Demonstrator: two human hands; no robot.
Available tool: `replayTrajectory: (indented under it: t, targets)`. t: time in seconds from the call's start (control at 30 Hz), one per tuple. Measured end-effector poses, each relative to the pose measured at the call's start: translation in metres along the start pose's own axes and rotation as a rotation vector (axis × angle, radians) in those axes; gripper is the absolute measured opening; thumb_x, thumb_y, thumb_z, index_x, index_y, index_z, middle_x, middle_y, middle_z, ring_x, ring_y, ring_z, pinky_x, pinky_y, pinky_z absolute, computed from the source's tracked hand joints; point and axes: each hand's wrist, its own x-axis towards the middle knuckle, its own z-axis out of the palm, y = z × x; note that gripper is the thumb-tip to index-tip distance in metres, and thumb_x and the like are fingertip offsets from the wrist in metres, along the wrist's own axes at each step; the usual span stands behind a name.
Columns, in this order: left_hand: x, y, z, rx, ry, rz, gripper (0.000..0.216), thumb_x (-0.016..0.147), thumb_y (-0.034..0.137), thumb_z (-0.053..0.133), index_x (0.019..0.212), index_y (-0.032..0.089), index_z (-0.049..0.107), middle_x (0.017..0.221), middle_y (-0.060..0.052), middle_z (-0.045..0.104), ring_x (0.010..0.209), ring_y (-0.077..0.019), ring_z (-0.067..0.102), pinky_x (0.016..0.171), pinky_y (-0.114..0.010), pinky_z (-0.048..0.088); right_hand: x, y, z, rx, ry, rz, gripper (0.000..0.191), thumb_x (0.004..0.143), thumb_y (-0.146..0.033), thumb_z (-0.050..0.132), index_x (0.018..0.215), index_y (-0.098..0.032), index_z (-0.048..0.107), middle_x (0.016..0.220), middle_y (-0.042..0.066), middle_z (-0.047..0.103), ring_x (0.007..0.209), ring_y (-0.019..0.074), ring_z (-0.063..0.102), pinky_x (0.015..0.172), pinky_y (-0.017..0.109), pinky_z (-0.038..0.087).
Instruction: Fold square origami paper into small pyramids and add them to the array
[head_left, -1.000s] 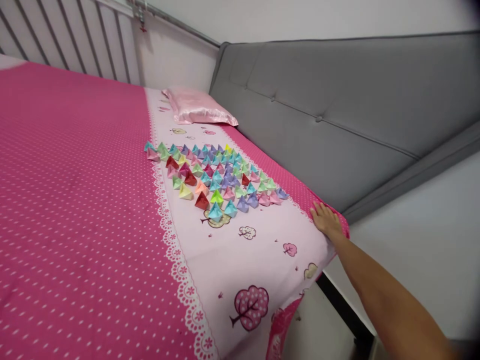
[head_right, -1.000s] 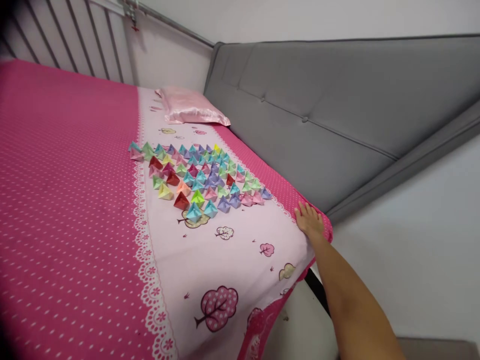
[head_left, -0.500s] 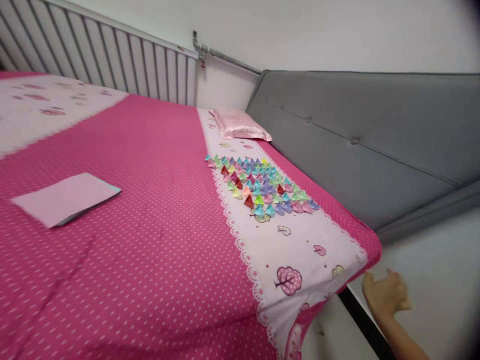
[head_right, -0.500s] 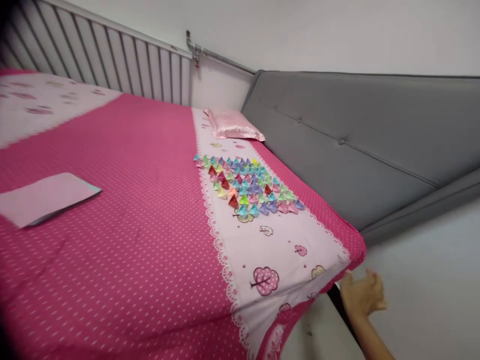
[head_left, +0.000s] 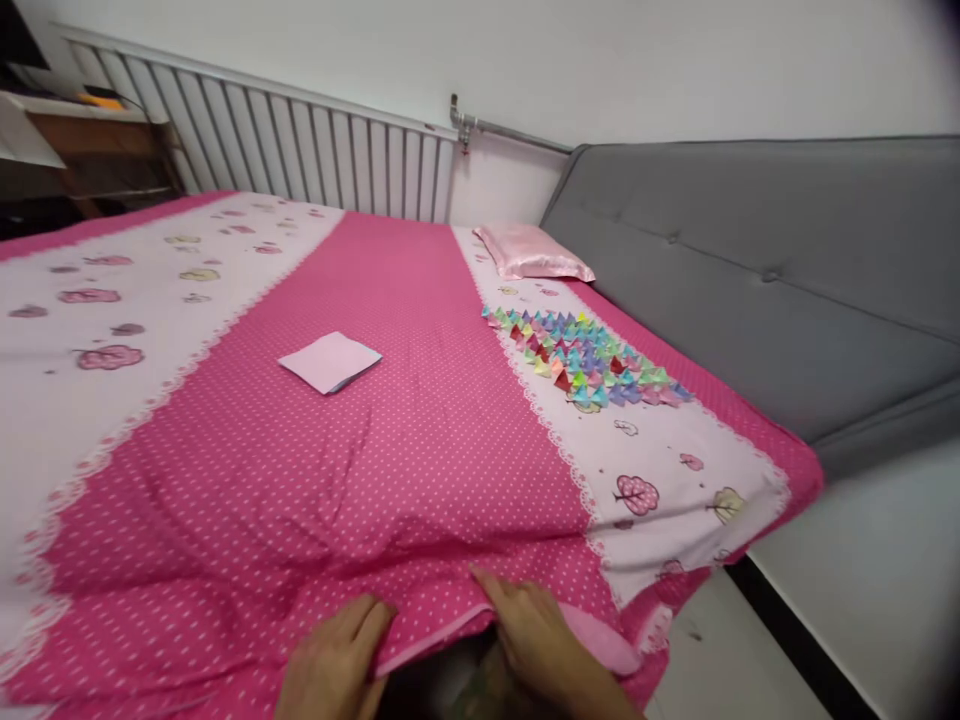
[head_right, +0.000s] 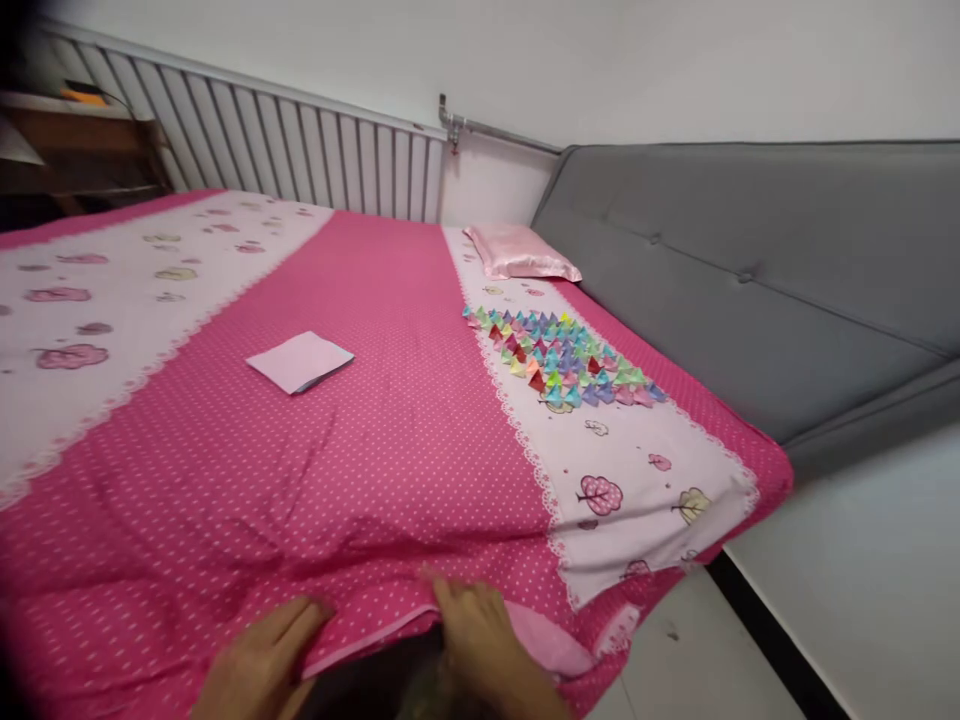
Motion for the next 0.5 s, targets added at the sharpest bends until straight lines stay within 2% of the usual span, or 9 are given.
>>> replayTrajectory:
  t: [0.07,0.13,0.2,0.27,0.37,0.5]
  targets:
    - [-0.021,-0.011,-0.005,0.13,0.111,-0.041,0.038,0.065,0.006,0.043,0.091,0.021,0.066,0.09,-0.004,0.069,0.082,-0.0187,0.063,0.076,-0.028,0.047,-0.008,0.0,-0.01,-0.022,0.05,0.1,0.049,0.075,-0.008,0.038,0.119,-0.023,0.053,0.106,0.008,0.063,0.095,0.0235,0.059,0.081,0.033,0.041]
    - [-0.046,-0.029,-0.009,0.251,0.095,-0.11,0.044,0.063,0.004,0.042,0.098,0.021,0.064,0.099,-0.005,0.067,0.091,-0.0216,0.06,0.086,-0.034,0.043,-0.016,0.002,-0.019,-0.054,0.113,0.14,0.046,0.073,-0.008,0.038,0.111,-0.024,0.057,0.102,0.006,0.063,0.089,0.0224,0.06,0.075,0.031,0.04]
    - [-0.07,-0.048,-0.015,0.33,0.098,-0.223,0.043,0.065,0.006,0.042,0.102,0.019,0.062,0.104,-0.008,0.065,0.093,-0.0235,0.059,0.089,-0.037,0.041,-0.02,0.003,-0.023,-0.093,0.138,0.15,0.044,0.07,-0.007,0.038,0.106,-0.023,0.058,0.097,0.006,0.064,0.087,0.022,0.06,0.073,0.03,0.039]
    - [-0.087,-0.064,-0.023,0.366,0.125,-0.276,0.034,0.069,0.013,0.045,0.098,0.018,0.062,0.099,-0.008,0.066,0.09,-0.0257,0.058,0.091,-0.042,0.038,-0.022,0.002,-0.023,-0.128,0.146,0.148,0.043,0.068,-0.007,0.039,0.104,-0.022,0.058,0.094,0.006,0.064,0.086,0.0221,0.06,0.071,0.029,0.038]
    - [-0.093,-0.076,-0.037,0.389,0.185,-0.331,0.026,0.071,0.017,0.044,0.089,0.016,0.062,0.087,-0.009,0.067,0.084,-0.026,0.058,0.089,-0.042,0.039,-0.022,0.0,-0.019,-0.165,0.166,0.152,0.039,0.067,-0.009,0.041,0.099,-0.02,0.059,0.09,0.006,0.065,0.082,0.0215,0.06,0.068,0.028,0.037]
    - [-0.08,-0.079,-0.052,0.39,0.202,-0.298,0.024,0.068,0.017,0.044,0.085,0.017,0.061,0.079,-0.008,0.066,0.078,-0.0251,0.058,0.084,-0.04,0.041,-0.019,-0.002,-0.027,-0.174,0.24,0.155,0.04,0.063,-0.009,0.042,0.097,-0.02,0.06,0.091,0.006,0.066,0.081,0.0213,0.061,0.066,0.027,0.038]
